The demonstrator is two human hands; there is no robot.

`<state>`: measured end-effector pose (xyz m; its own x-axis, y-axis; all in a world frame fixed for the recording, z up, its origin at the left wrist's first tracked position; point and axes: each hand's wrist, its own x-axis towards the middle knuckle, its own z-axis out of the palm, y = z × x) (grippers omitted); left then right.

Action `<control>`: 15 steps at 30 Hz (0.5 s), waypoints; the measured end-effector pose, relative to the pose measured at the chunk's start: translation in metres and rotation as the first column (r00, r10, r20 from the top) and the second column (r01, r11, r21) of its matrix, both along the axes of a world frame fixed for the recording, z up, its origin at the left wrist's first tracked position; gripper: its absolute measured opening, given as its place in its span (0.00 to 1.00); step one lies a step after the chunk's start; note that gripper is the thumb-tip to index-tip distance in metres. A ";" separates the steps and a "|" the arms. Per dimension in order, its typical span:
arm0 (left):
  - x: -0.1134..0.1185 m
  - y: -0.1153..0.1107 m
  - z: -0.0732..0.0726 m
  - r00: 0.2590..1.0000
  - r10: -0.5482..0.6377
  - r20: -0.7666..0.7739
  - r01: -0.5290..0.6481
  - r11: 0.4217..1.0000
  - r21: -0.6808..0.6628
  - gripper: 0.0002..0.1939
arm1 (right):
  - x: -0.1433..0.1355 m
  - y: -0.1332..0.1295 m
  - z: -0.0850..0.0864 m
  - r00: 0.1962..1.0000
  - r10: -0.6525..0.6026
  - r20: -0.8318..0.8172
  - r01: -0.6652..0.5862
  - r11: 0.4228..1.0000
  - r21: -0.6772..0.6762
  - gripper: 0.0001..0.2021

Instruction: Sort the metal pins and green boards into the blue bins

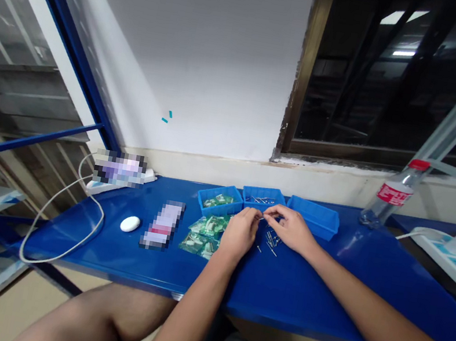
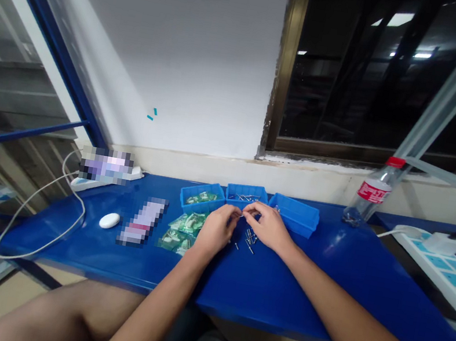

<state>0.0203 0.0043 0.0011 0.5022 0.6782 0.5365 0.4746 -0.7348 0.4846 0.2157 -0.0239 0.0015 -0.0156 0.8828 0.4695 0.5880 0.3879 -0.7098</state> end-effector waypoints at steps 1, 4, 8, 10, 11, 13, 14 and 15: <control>0.000 0.000 0.000 0.999 -0.004 0.043 0.004 1.000 -0.004 0.10 | -0.001 0.000 0.000 1.000 0.012 0.004 -0.012 1.000 0.002 0.11; -0.001 0.001 0.002 0.989 -0.022 0.148 0.025 1.000 -0.016 0.10 | -0.003 0.000 -0.002 0.999 0.043 -0.031 -0.044 0.999 -0.024 0.10; 0.000 0.001 0.004 0.971 -0.044 0.236 0.060 0.997 -0.057 0.11 | -0.004 0.001 -0.003 0.998 0.056 -0.028 -0.056 0.998 -0.011 0.08; 0.000 0.000 0.004 0.965 -0.060 0.256 0.082 0.994 -0.075 0.11 | -0.004 0.000 -0.003 0.998 0.055 -0.018 -0.055 0.998 0.009 0.06; 0.001 0.000 0.004 0.960 -0.069 0.270 0.095 0.992 -0.085 0.12 | -0.005 -0.001 -0.003 0.999 0.053 -0.015 -0.053 0.999 0.011 0.05; 0.002 0.001 0.003 0.947 -0.084 0.311 0.123 0.987 -0.107 0.14 | -0.006 -0.002 -0.004 0.999 0.045 -0.012 -0.045 0.999 -0.001 0.03; 0.002 0.001 0.003 0.938 -0.086 0.336 0.134 0.984 -0.121 0.15 | -0.006 -0.002 -0.005 0.999 0.045 -0.012 -0.045 0.999 -0.008 0.03; 0.003 0.000 0.003 0.930 -0.083 0.358 0.140 0.981 -0.136 0.17 | -0.006 -0.002 -0.006 0.999 0.047 -0.017 -0.047 0.999 -0.013 0.03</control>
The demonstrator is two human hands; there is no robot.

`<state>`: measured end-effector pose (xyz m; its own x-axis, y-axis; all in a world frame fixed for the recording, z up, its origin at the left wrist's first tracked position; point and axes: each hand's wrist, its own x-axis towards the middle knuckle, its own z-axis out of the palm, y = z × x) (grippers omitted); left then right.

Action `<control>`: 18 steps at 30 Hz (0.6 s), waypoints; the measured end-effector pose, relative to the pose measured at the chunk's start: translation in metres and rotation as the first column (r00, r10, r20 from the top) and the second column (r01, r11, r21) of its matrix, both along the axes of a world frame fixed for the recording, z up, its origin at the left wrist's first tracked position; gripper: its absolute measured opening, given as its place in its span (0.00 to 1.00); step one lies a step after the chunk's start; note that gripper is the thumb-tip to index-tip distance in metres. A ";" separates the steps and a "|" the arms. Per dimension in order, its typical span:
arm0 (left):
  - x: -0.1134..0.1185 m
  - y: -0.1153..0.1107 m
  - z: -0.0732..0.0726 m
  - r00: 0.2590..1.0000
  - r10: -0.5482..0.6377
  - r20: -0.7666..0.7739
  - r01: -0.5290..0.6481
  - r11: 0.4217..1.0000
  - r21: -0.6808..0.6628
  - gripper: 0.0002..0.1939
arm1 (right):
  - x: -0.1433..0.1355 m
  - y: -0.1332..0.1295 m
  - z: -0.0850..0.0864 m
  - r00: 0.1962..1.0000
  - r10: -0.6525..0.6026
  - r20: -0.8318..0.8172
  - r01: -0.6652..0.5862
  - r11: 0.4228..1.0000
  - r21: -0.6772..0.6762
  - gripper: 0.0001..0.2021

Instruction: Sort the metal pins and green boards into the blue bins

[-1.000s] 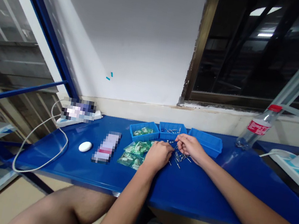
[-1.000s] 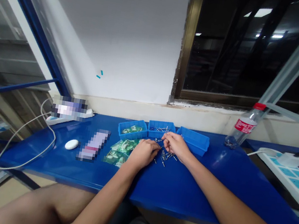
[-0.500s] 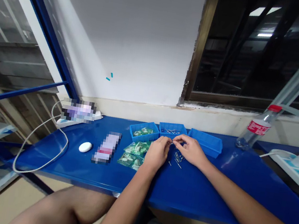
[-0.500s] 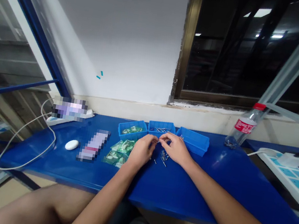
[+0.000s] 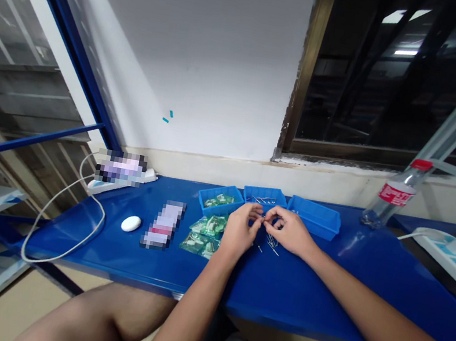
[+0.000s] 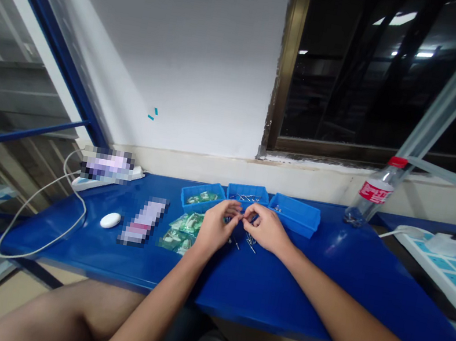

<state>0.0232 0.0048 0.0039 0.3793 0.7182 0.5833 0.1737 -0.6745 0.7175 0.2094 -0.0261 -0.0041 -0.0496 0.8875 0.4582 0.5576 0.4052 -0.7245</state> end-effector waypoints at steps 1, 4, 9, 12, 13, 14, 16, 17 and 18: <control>0.000 0.000 0.000 1.000 0.003 0.016 -0.003 1.000 -0.016 0.17 | 0.000 0.000 -0.001 1.000 0.001 -0.011 -0.001 1.000 -0.003 0.04; 0.000 -0.002 0.002 1.000 0.014 0.014 -0.013 0.999 -0.047 0.17 | 0.000 0.001 -0.004 0.997 0.000 -0.079 -0.001 1.000 -0.011 0.05; -0.003 -0.003 0.004 0.999 0.026 -0.027 -0.028 0.998 -0.061 0.15 | 0.000 0.002 -0.004 0.989 0.029 -0.143 -0.032 0.999 -0.019 0.07; -0.003 -0.002 0.003 0.998 0.063 -0.030 -0.065 0.996 -0.068 0.16 | 0.000 0.002 -0.002 0.979 0.012 -0.204 -0.011 1.000 0.008 0.10; -0.003 -0.002 0.003 0.997 0.064 -0.031 -0.066 0.995 -0.074 0.17 | 0.000 0.002 -0.002 0.975 0.008 -0.220 -0.005 1.000 0.013 0.11; -0.003 -0.002 0.002 0.998 0.060 -0.031 -0.063 0.995 -0.081 0.17 | 0.000 0.002 -0.001 0.974 0.007 -0.228 -0.004 1.000 0.013 0.11; -0.003 -0.002 0.002 0.998 0.056 -0.031 -0.059 0.994 -0.087 0.18 | 0.001 0.003 -0.002 0.975 0.015 -0.223 -0.014 1.000 0.007 0.11; -0.003 -0.001 0.001 0.997 0.063 -0.032 -0.066 0.994 -0.085 0.18 | 0.001 0.003 -0.002 0.975 0.025 -0.220 -0.024 1.000 0.003 0.11; -0.003 -0.001 0.001 0.997 0.075 -0.035 -0.077 0.994 -0.080 0.18 | 0.001 0.002 -0.002 0.974 0.035 -0.222 -0.036 0.999 0.001 0.10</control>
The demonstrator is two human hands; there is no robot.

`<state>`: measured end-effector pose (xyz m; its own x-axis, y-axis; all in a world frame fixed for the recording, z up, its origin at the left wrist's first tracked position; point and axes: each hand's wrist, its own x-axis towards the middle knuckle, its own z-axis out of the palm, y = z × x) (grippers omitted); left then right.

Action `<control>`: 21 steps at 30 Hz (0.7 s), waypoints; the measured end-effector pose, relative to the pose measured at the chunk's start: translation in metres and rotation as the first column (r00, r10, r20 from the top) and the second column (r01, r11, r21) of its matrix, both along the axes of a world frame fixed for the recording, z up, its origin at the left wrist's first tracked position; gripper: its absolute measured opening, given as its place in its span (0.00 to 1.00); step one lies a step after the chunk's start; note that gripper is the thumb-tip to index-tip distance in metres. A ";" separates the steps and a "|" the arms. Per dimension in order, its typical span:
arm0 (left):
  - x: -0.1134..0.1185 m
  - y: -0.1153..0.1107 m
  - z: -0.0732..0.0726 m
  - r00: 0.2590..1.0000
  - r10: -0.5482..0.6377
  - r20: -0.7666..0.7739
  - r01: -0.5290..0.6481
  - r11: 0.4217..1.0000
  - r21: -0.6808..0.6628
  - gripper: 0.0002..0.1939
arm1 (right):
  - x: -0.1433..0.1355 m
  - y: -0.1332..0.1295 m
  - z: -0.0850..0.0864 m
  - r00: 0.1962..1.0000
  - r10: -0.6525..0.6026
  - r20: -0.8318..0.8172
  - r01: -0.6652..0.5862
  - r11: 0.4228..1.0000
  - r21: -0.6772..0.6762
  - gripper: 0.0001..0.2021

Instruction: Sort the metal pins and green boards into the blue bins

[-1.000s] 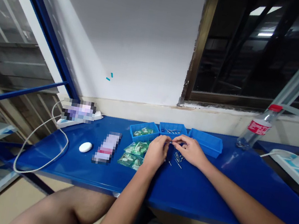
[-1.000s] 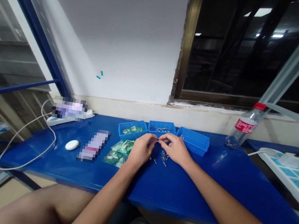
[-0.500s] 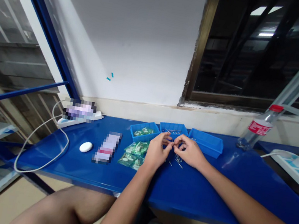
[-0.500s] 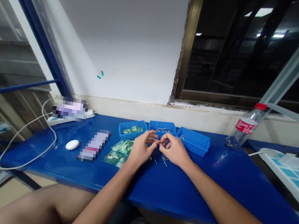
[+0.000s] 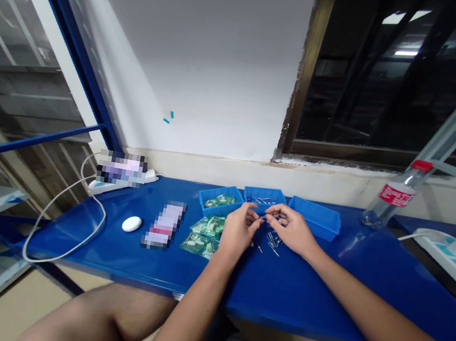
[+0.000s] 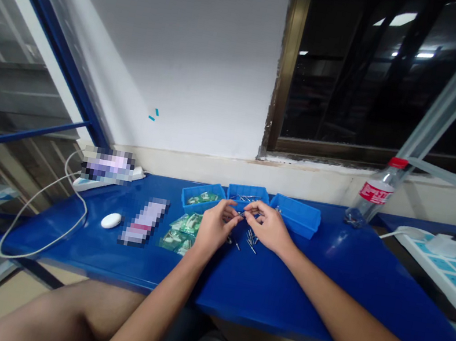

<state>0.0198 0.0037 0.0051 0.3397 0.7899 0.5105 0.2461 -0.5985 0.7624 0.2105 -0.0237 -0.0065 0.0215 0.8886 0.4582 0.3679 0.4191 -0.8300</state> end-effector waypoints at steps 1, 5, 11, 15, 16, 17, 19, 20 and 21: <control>0.000 0.000 0.000 1.000 0.012 -0.006 -0.012 1.000 0.007 0.18 | 0.000 0.000 0.000 1.000 0.010 -0.006 -0.010 1.000 -0.003 0.10; -0.001 0.002 -0.001 0.999 0.023 -0.036 -0.022 0.999 0.038 0.15 | 0.000 -0.001 0.001 0.999 -0.012 0.035 0.012 1.000 0.005 0.09; 0.000 0.004 -0.006 0.995 -0.021 -0.101 0.026 0.999 0.047 0.19 | 0.000 -0.003 0.007 0.967 -0.031 0.254 0.014 0.998 0.067 0.06; 0.001 0.005 -0.008 0.994 -0.046 -0.099 0.050 0.998 0.037 0.20 | -0.001 -0.005 0.008 0.960 0.017 0.279 -0.018 1.000 0.002 0.05; 0.001 0.005 -0.008 0.993 -0.056 -0.100 0.061 0.997 0.046 0.20 | -0.001 -0.005 0.008 0.962 0.022 0.272 -0.020 1.000 -0.011 0.04; 0.001 0.006 -0.009 0.992 -0.068 -0.102 0.074 0.996 0.057 0.19 | -0.001 -0.005 0.008 0.964 0.030 0.264 -0.024 0.999 -0.024 0.04; 0.001 0.006 -0.010 0.991 -0.093 -0.100 0.101 0.992 0.078 0.20 | -0.001 -0.005 0.007 0.968 0.043 0.249 -0.034 0.999 -0.042 0.04; 0.002 0.007 -0.010 0.990 -0.103 -0.096 0.111 0.990 0.089 0.21 | -0.001 -0.005 0.007 0.969 0.049 0.244 -0.039 0.998 -0.043 0.04; 0.002 0.007 -0.010 0.990 -0.110 -0.090 0.118 0.988 0.099 0.22 | -0.001 -0.005 0.007 0.969 0.052 0.242 -0.043 0.998 -0.040 0.04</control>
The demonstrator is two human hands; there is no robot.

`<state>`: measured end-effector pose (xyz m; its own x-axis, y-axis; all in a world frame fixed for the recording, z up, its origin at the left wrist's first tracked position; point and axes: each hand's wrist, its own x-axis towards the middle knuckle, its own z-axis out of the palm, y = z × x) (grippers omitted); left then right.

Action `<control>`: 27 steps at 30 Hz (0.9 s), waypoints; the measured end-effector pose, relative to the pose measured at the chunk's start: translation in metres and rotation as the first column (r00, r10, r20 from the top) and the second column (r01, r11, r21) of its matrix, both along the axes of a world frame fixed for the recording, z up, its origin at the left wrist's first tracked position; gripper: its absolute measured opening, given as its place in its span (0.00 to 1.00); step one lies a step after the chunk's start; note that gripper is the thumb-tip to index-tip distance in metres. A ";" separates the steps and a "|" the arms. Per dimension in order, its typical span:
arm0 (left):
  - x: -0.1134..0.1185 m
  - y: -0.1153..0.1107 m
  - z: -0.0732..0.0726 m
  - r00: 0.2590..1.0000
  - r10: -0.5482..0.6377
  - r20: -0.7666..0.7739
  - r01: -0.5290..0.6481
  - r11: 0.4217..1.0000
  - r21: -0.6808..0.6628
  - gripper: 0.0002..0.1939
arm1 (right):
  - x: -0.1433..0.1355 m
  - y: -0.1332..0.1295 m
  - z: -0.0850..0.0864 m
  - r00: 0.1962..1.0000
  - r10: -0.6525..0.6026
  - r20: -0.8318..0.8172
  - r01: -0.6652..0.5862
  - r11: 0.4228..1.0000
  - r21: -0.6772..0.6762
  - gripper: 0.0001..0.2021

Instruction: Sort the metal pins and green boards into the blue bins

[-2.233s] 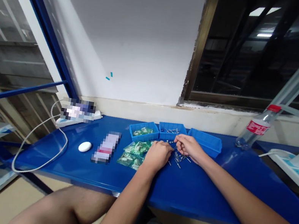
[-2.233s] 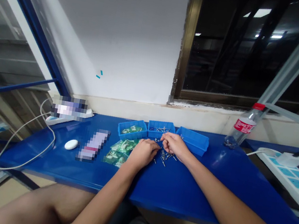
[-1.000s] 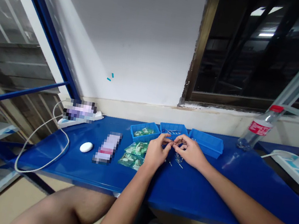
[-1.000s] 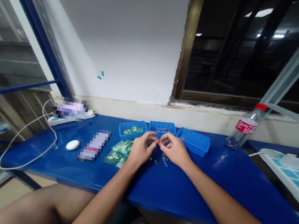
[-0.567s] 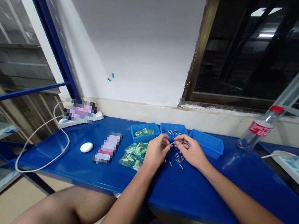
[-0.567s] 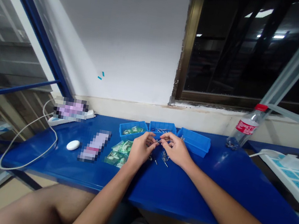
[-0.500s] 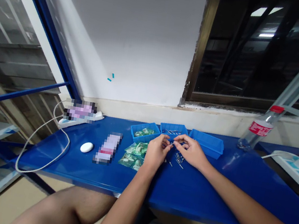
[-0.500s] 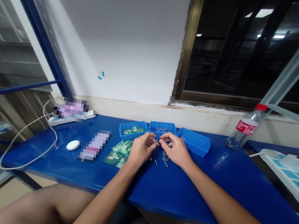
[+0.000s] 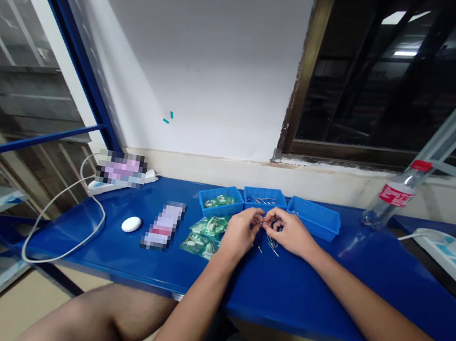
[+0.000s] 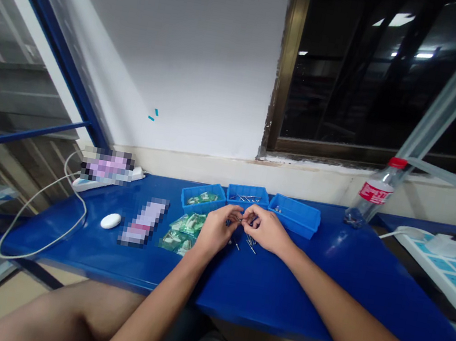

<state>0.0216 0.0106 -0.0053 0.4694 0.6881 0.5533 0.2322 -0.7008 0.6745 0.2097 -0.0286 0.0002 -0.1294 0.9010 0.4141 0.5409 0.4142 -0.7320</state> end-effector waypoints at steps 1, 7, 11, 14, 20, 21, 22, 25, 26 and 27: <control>0.000 0.000 0.000 1.000 -0.005 0.008 0.005 1.000 0.007 0.24 | 0.000 0.000 0.000 1.000 0.002 0.001 -0.002 1.000 0.009 0.05; 0.000 -0.005 0.005 0.998 0.036 0.058 -0.038 0.999 0.034 0.23 | -0.001 -0.001 0.001 0.998 -0.040 0.041 0.037 0.996 0.079 0.15; -0.002 -0.012 0.013 0.990 0.123 -0.071 -0.124 0.992 -0.008 0.14 | -0.001 -0.003 0.004 0.991 -0.130 0.016 0.126 0.983 0.135 0.08; -0.002 -0.015 0.016 0.989 0.108 -0.099 -0.115 0.991 -0.062 0.15 | 0.000 -0.003 0.005 0.996 -0.092 0.024 0.087 0.984 0.154 0.06; -0.002 -0.011 0.014 0.998 0.057 0.035 -0.051 0.988 -0.147 0.17 | -0.002 -0.002 0.004 0.997 -0.050 0.056 0.041 0.989 0.143 0.06; -0.002 -0.010 0.013 0.997 0.060 0.041 -0.053 0.987 -0.152 0.18 | -0.002 -0.003 0.004 0.998 -0.045 0.053 0.038 0.991 0.128 0.06; -0.002 -0.009 0.012 0.997 0.062 0.040 -0.055 0.987 -0.153 0.19 | -0.003 -0.003 0.004 0.998 -0.041 0.046 0.036 0.993 0.112 0.07; -0.004 -0.007 0.010 0.998 0.062 0.003 -0.061 0.989 -0.135 0.23 | -0.004 -0.004 0.005 1.000 -0.025 0.007 0.025 0.998 0.051 0.07; -0.005 -0.006 0.009 0.998 0.064 -0.019 -0.066 0.990 -0.123 0.24 | -0.004 -0.004 0.005 1.000 -0.022 -0.001 0.022 0.999 0.030 0.08; -0.005 -0.006 0.008 0.997 0.065 -0.046 -0.070 0.991 -0.110 0.25 | -0.003 -0.004 0.005 1.000 -0.023 0.000 0.023 1.000 0.014 0.09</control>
